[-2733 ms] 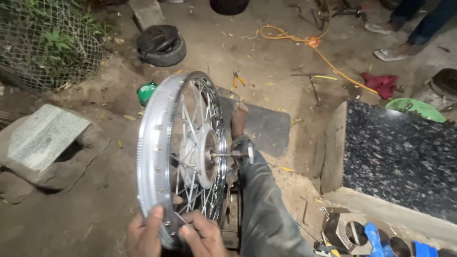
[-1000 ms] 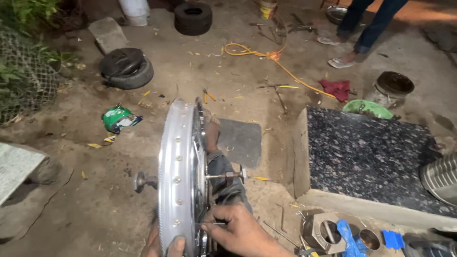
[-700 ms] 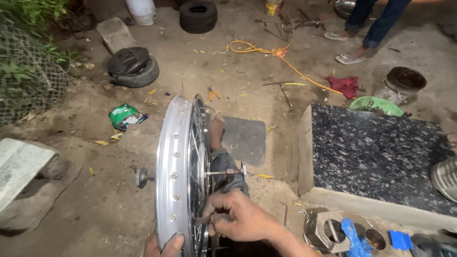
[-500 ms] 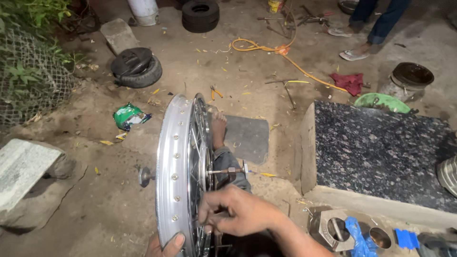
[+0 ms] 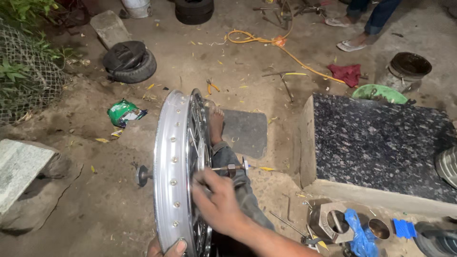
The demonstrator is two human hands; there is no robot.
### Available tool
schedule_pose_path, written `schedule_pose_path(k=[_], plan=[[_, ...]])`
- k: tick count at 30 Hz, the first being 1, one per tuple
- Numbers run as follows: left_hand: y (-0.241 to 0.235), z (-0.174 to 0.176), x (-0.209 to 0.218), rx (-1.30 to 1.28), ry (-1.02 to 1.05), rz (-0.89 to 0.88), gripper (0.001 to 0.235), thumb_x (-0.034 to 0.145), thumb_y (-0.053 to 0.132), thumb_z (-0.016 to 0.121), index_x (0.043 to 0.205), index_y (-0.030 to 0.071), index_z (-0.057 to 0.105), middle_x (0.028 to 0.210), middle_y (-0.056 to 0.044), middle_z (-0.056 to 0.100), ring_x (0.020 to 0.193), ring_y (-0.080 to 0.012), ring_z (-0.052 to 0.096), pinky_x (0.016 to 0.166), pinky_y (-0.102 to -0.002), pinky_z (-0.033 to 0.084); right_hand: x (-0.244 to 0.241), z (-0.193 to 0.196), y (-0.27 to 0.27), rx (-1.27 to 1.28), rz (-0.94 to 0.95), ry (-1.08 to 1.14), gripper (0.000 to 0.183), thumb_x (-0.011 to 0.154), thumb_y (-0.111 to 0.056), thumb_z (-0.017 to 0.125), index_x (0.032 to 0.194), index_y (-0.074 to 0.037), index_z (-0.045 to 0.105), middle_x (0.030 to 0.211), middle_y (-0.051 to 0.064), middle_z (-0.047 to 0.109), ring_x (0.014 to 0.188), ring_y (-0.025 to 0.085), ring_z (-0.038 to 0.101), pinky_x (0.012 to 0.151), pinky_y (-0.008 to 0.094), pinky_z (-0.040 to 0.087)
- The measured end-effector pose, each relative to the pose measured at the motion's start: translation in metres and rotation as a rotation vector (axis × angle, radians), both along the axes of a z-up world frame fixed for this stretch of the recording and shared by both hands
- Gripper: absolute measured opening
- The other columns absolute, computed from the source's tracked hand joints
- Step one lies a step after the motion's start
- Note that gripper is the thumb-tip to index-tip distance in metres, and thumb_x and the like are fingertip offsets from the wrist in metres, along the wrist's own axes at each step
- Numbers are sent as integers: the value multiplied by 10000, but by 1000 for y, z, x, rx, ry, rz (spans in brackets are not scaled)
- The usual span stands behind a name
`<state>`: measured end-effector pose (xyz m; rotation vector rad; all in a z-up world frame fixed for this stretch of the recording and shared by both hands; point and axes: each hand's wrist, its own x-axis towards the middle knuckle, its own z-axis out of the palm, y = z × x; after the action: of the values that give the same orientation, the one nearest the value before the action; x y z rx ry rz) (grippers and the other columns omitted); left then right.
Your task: The person uses a spoke wrench to adjust the tension of the spokes on a bicycle wheel mounted on a truing stand. They rotate the wheel and tighten or loosen individual spokes to align the rim.
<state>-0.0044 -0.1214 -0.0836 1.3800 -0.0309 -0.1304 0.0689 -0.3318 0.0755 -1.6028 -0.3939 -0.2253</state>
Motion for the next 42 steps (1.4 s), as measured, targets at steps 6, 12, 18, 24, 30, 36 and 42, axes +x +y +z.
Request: schedule_pose_path(k=[6, 12, 18, 24, 30, 36, 42], plan=[[-17, 53, 8, -112, -124, 47, 855, 864, 152, 683, 1605, -10, 289, 1520, -252, 537, 1310, -386, 584, 1115, -518, 431, -60, -79, -41, -184, 82, 21, 187, 976, -126, 691, 822, -21, 675, 711, 78, 673, 640, 194, 698, 577, 336, 521], [-4, 52, 13, 521, -572, 287, 549, 926, 204, 683, 1428, 17, 562, 1468, -222, 590, 1339, -292, 606, 1149, -404, 445, -83, -117, -12, -201, 177, -16, 294, 1006, -156, 707, 769, -19, 600, 645, 133, 569, 625, 266, 681, 593, 401, 500], [-9, 40, 1, 350, -265, 222, 678, 880, 198, 654, 1477, -42, 441, 1398, -227, 606, 1298, -305, 586, 1108, -437, 406, -73, -51, -24, -182, 94, 187, 187, 954, -136, 680, 1088, -13, 718, 636, 117, 681, 617, 225, 747, 571, 351, 579], [6, 48, 11, 431, -303, 132, 542, 904, 170, 620, 1404, -34, 575, 1387, -232, 648, 1362, -317, 572, 1146, -450, 387, -60, -18, -50, -246, 198, 127, 110, 921, -71, 689, 986, 4, 737, 626, 113, 676, 572, 216, 698, 521, 347, 530], [2, 30, 15, 286, -334, 126, 623, 856, 85, 640, 1442, -70, 494, 1443, -254, 568, 1365, -320, 533, 1130, -456, 377, -46, -19, -43, -251, 196, -252, 135, 971, -76, 740, 1056, 23, 705, 855, 150, 707, 768, 281, 722, 650, 365, 563], [-6, 36, 13, 143, -347, 152, 641, 857, 36, 648, 1457, -95, 463, 1454, -260, 568, 1351, -320, 535, 1124, -443, 385, -39, 1, -37, -336, 198, -348, 121, 918, -74, 757, 1014, -11, 716, 795, 126, 657, 719, 290, 678, 644, 385, 530], [-15, 38, 10, 119, -407, 213, 593, 873, 26, 645, 1433, -110, 507, 1480, -262, 568, 1366, -317, 557, 1133, -433, 409, -43, 11, -54, -338, 94, -308, 124, 900, -57, 775, 1016, -21, 748, 752, 120, 650, 673, 276, 670, 594, 378, 512]])
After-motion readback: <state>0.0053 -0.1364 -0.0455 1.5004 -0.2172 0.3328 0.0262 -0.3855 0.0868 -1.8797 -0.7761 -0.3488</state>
